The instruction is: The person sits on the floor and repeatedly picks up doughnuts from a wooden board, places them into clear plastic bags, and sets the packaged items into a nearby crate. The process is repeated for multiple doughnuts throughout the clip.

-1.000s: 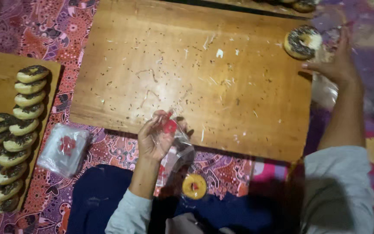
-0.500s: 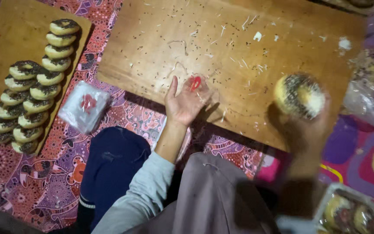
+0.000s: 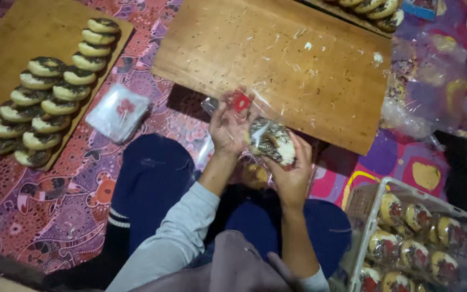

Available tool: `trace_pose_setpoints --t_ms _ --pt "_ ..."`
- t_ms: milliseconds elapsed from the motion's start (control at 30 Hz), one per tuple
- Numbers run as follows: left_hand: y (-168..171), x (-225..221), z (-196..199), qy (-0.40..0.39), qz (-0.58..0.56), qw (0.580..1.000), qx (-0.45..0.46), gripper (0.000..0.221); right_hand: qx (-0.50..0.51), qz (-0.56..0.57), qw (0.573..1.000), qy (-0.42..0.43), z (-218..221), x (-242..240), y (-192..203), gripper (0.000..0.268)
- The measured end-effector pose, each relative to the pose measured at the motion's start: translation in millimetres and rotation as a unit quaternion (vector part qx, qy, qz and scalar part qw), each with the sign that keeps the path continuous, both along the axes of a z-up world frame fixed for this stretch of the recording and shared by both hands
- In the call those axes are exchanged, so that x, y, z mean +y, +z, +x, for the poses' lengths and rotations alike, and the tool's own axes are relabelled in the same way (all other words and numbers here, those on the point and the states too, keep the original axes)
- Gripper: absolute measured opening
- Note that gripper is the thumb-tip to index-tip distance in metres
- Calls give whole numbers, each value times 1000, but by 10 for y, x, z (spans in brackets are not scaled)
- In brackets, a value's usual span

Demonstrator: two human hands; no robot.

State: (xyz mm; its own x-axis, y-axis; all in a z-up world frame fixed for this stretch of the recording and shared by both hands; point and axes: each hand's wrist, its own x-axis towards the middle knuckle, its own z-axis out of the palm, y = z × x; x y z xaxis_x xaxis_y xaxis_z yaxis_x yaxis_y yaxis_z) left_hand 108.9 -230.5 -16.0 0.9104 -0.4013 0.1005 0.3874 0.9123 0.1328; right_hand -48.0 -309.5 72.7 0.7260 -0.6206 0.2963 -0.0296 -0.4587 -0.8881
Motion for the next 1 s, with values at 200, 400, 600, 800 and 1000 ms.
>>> trace_pose_setpoints --t_ms 200,400,600,800,1000 --pt "179 276 -261 -33 -4 990 -135 59 -21 -147 989 -11 107 429 -45 81" --pt "148 340 -373 -81 22 996 24 55 -36 -146 989 5 278 665 31 79" --pt "-376 561 -121 12 145 989 9 30 -40 -69 994 75 221 499 -267 75" --pt "-865 870 14 -44 208 971 110 15 -47 77 996 -30 627 -440 -1117 72" --pt "-890 1003 -194 -202 184 941 199 17 54 -183 975 -110 1098 -1178 -1455 80"
